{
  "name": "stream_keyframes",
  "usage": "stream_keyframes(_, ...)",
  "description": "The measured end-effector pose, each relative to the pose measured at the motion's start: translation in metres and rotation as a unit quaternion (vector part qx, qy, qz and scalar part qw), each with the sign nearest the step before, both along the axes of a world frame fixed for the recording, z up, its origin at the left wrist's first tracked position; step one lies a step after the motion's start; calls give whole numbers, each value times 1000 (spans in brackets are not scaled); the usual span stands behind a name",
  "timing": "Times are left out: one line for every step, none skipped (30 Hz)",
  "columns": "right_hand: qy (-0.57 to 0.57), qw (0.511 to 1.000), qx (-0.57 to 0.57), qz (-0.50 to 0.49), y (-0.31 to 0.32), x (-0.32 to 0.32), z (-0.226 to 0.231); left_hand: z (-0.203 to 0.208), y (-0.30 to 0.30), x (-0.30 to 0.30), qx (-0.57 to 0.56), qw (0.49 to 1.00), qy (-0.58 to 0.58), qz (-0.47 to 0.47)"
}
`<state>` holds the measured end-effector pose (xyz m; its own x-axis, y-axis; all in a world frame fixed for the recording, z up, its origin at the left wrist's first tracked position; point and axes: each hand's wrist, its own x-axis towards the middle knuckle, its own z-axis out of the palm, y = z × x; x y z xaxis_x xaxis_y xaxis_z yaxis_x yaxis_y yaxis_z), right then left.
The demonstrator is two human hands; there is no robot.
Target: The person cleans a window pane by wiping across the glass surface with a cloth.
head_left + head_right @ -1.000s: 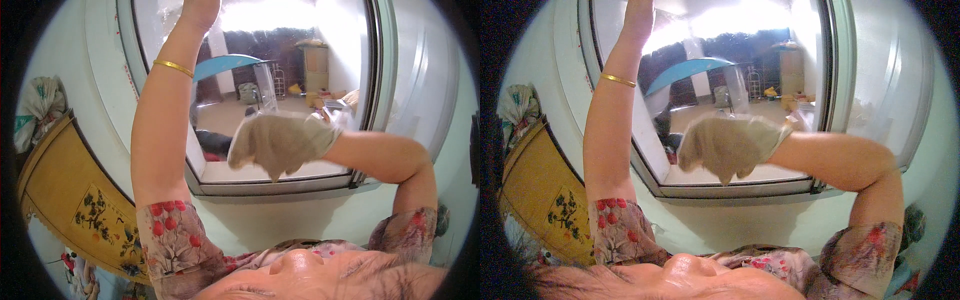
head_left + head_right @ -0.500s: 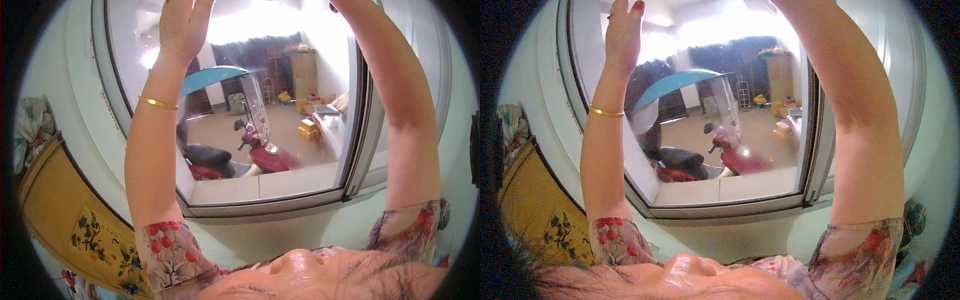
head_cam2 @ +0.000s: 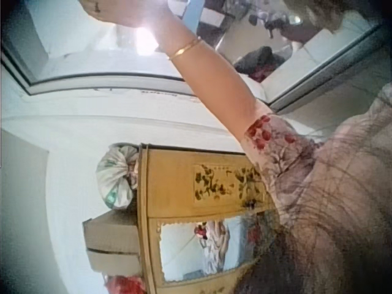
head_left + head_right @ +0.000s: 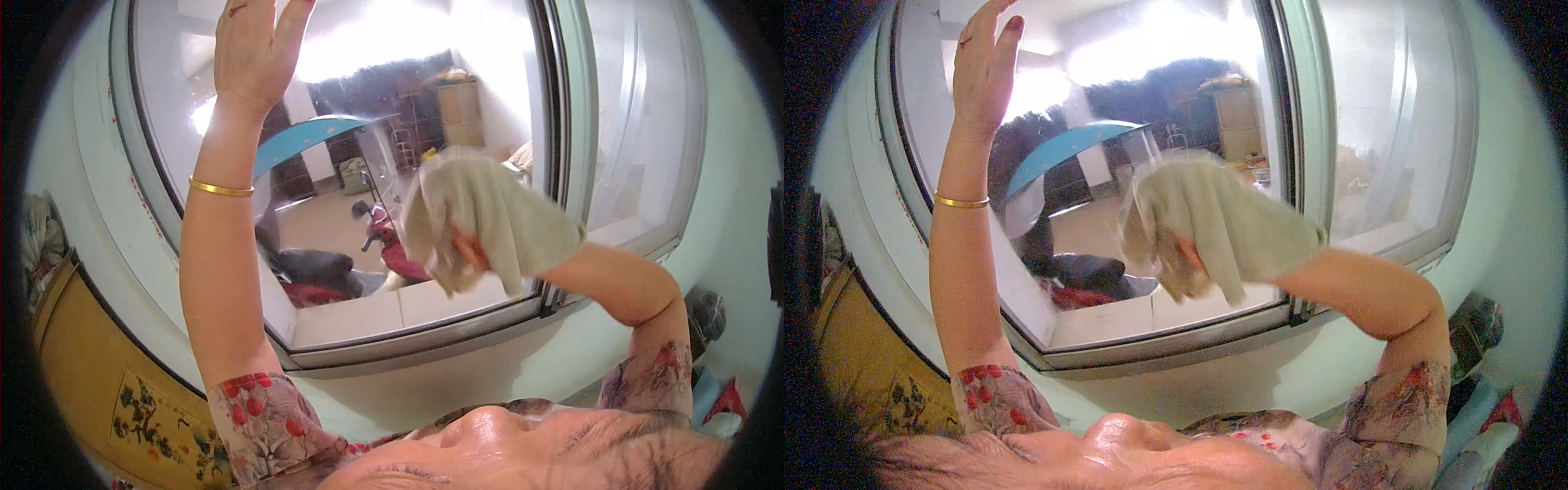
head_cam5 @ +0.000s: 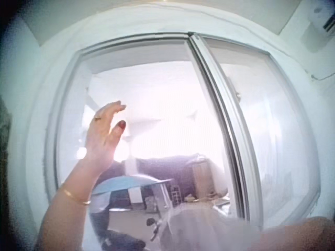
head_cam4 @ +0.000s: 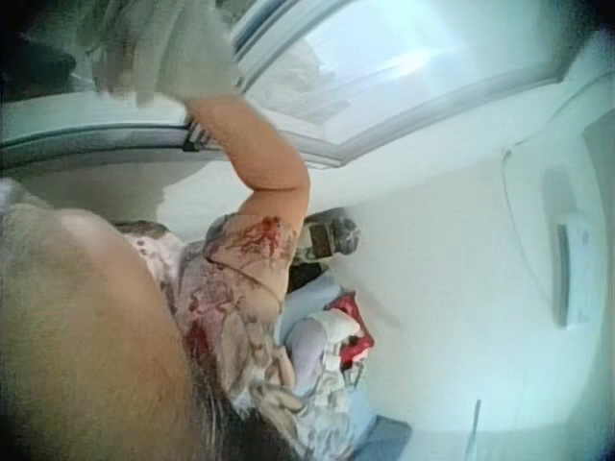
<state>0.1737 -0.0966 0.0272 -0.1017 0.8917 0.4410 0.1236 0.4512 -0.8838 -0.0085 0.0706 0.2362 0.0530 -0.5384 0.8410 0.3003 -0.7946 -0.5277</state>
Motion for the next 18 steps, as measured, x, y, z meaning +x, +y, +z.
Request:
stream_keyframes(167,976,-53,126,21,7,-39,-4,10,-2,2,1000,0,23)
stream_keyframes(-118,989,-90,-20,-31,-28,-7,0,1,9,6,1000,-13,-21)
stream_keyframes(-346,934,-54,-73,-22,-35,-21,-2,5,1,1,1000,-8,25)
stream_keyframes(-348,933,-52,-72,-22,-37,-34,-2,9,-2,-6,999,-7,51)
stream_keyframes(-306,951,1,-50,-27,-39,-43,-1,11,-3,-3,999,-12,47)
stream_keyframes(-263,963,56,-28,-31,-39,-47,0,14,-4,16,998,-12,53)
stream_keyframes(-219,975,31,-30,-30,-39,-47,2,16,-5,34,998,-12,60)
stream_keyframes(-229,971,30,-64,-47,-40,-35,5,7,8,39,999,-23,26)
stream_keyframes(-244,962,92,-74,-43,-43,-21,1,9,5,6,999,-18,45)
stream_keyframes(-258,950,154,-84,-37,-41,-10,-3,12,3,-27,998,-12,64)
stream_keyframes(-208,971,103,-60,-27,-30,-2,-3,11,3,-25,998,-15,58)
stream_keyframes(-232,962,119,-75,-26,-29,20,-3,13,3,-27,998,-16,60)
stream_keyframes(-258,952,136,-89,-25,-29,46,-3,12,1,-28,997,-19,64)
stream_keyframes(-336,890,251,-181,-20,-19,65,-3,10,4,-27,998,-22,56)
stream_keyframes(-399,803,362,-254,-8,-11,84,-4,10,-1,-35,997,-17,62)
stream_keyframes(-511,649,436,-358,-3,-2,104,-4,9,-3,-43,997,-14,58)
stream_keyframes(-595,462,487,-442,2,8,127,-2,10,-3,-42,997,-17,55)
stream_keyframes(-565,574,418,-420,6,5,162,-3,14,-10,-45,996,-18,69)
